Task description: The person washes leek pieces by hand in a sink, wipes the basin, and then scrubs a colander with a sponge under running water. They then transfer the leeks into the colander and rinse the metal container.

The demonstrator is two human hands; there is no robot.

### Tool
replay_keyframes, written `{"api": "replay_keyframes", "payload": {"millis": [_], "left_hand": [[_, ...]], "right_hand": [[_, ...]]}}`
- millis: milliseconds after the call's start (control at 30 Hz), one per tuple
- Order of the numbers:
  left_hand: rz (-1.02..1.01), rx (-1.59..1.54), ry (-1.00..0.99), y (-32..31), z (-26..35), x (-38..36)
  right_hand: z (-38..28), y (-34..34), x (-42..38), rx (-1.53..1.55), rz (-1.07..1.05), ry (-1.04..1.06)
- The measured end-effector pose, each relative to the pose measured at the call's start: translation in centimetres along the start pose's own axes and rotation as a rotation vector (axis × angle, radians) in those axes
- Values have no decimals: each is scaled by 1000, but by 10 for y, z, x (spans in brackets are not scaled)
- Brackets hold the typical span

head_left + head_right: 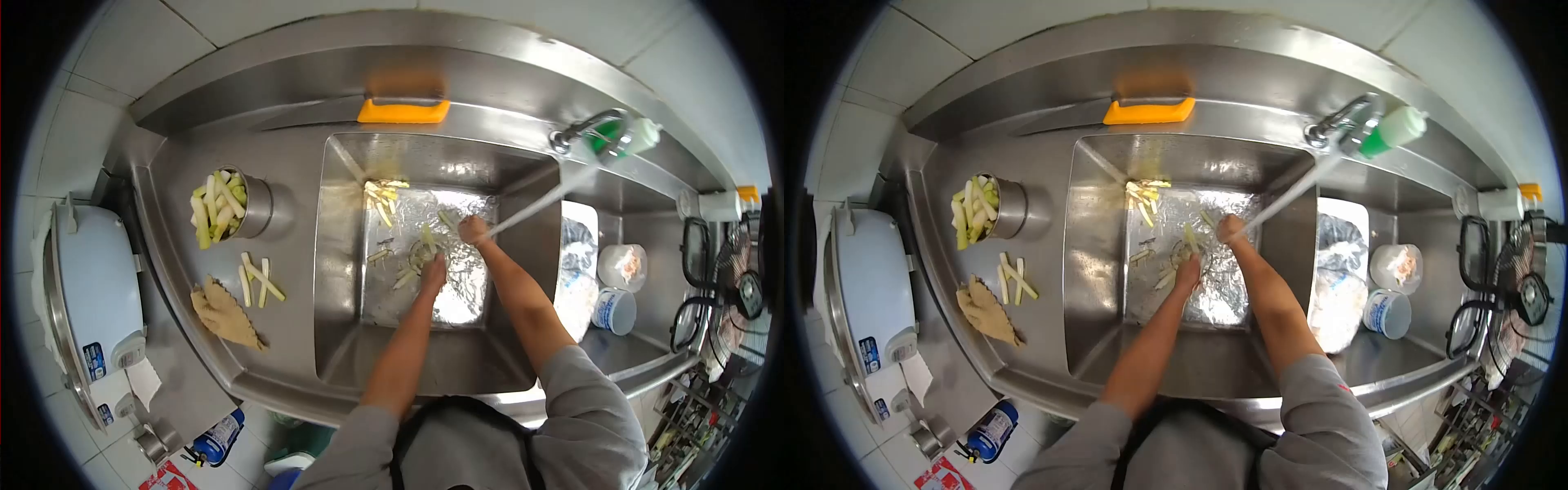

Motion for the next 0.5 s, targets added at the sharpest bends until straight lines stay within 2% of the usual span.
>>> {"api": "replay_keyframes", "payload": {"millis": [33,67,100,167,200,233,300,333,367,433,467,500], "left_hand": [[-91,-295,100,-4,-23,-18],[-137,-151,126,0,-32,-39],[-167,-2,128,34,-31,18],[-152,-107,137,40,-51,13],[-142,-206,129,37,-62,15],[-141,-215,140,38,-70,22],[-72,-345,-5,42,-74,39],[-67,-442,-3,50,-51,29],[-62,-447,2,49,-48,41],[4,-444,-107,45,-36,63],[7,-455,-110,44,-25,70],[-84,-414,-11,45,-5,69]], "right_hand": [[-2,-19,-3,335,288,-72],[1,-38,-8,669,577,-151],[2,-15,61,664,593,-138],[-7,-40,87,382,1107,-59],[-7,-50,99,540,957,-113],[-10,-54,106,535,945,-107],[-13,-61,107,869,843,-237],[-25,-37,69,838,654,-137],[-29,-36,71,833,648,-132],[-58,-15,59,-98,594,207],[-60,-9,36,543,598,87],[-60,-22,42,1095,547,53]]}}
Point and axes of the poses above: each hand's wrist, its own x-axis towards the middle knuckle, its own y-axis out of the back of the hand, z = x × y, the point moved 3 cm from there along x, towards the middle knuckle, and after that the axes turned 6 degrees about -z, right-handed, at the moved point
